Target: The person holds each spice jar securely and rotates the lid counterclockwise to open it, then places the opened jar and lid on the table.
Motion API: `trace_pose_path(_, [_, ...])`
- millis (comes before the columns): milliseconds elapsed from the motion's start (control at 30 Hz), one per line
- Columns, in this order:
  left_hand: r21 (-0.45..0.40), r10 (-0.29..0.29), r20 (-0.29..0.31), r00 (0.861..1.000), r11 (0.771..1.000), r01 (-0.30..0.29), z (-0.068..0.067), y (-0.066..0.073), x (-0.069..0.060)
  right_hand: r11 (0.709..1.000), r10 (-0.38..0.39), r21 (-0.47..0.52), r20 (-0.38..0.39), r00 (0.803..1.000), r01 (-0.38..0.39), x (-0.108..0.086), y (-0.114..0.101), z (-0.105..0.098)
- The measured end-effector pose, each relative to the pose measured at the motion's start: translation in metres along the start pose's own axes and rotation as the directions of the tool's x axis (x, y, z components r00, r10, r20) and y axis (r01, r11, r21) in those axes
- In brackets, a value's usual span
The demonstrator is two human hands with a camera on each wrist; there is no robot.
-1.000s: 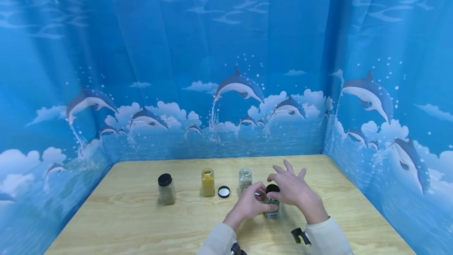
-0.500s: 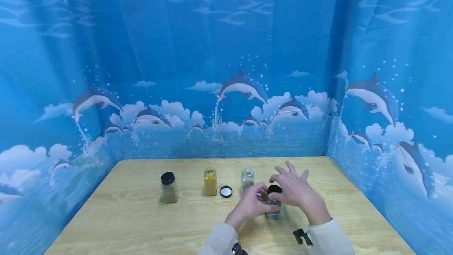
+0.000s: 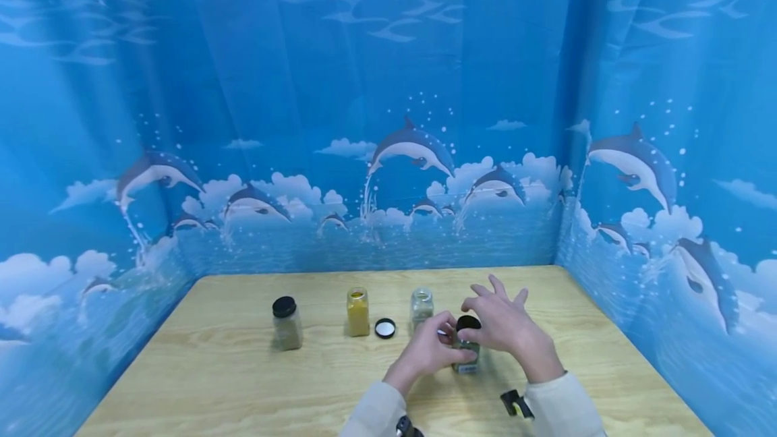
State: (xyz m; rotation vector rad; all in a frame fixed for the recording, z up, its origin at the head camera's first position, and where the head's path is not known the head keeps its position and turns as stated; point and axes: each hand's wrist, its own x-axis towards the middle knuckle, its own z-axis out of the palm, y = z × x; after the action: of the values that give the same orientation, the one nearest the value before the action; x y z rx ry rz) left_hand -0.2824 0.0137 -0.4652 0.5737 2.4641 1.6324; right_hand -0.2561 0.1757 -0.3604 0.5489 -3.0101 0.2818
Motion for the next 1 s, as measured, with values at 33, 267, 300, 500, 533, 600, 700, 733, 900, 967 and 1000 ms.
trace_pose_path(33, [0.002,-0.001,0.0,1.0,1.0,0.001,-0.0001,-0.0001,0.0,1.0,0.0,-0.001,0.0,1.0,0.0,0.0001,-0.0001,0.0001])
trace_pose_path(267, [0.005,-0.005,0.002,1.0,1.0,0.005,-0.0003,-0.0001,0.0,1.0,0.007,-0.012,0.002,1.0,-0.007,0.0008,0.0008,0.0011])
trace_pose_path(300, [0.005,-0.006,0.002,1.0,1.0,0.006,-0.0003,0.0,-0.0001,1.0,0.009,-0.011,0.002,1.0,-0.009,0.0009,0.0009,0.0011])
trace_pose_path(500, [-0.009,-0.01,0.0,1.0,1.0,0.01,-0.0004,0.001,-0.0004,1.0,0.002,0.0,0.022,1.0,-0.002,0.0002,-0.0002,-0.0001])
trace_pose_path(533, [-0.008,-0.007,-0.003,1.0,1.0,0.007,-0.0004,0.0011,-0.0003,1.0,-0.001,0.002,0.028,1.0,0.001,0.0,-0.0005,-0.0004])
trace_pose_path(600, [-0.006,-0.002,-0.008,1.0,1.0,0.002,-0.0002,0.0013,-0.0001,1.0,-0.007,0.011,0.04,0.999,0.007,-0.0005,-0.0012,-0.0011])
trace_pose_path(700, [-0.002,0.003,-0.016,1.0,1.0,-0.003,0.0002,0.0009,0.0003,1.0,-0.012,0.026,0.056,0.998,0.011,-0.0011,-0.0019,-0.0017])
trace_pose_path(733, [-0.002,0.002,-0.017,1.0,1.0,-0.002,0.0004,0.0006,0.0004,0.999,-0.012,0.031,0.06,0.998,0.01,-0.0013,-0.002,-0.0018])
trace_pose_path(900, [-0.003,-0.001,-0.011,1.0,1.0,0.001,0.0001,-0.0002,0.0005,0.999,-0.014,0.042,0.067,0.998,0.011,-0.0024,-0.0022,-0.0024])
trace_pose_path(967, [0.002,0.003,-0.005,1.0,1.0,-0.003,-0.0005,0.0,0.0004,0.999,-0.011,0.034,0.059,0.998,0.009,-0.0027,-0.0018,-0.0027])
trace_pose_path(1000, [0.006,0.005,-0.001,1.0,1.0,-0.005,-0.0008,0.0,0.0003,1.0,-0.009,0.026,0.052,0.999,0.007,-0.0029,-0.0015,-0.0027])
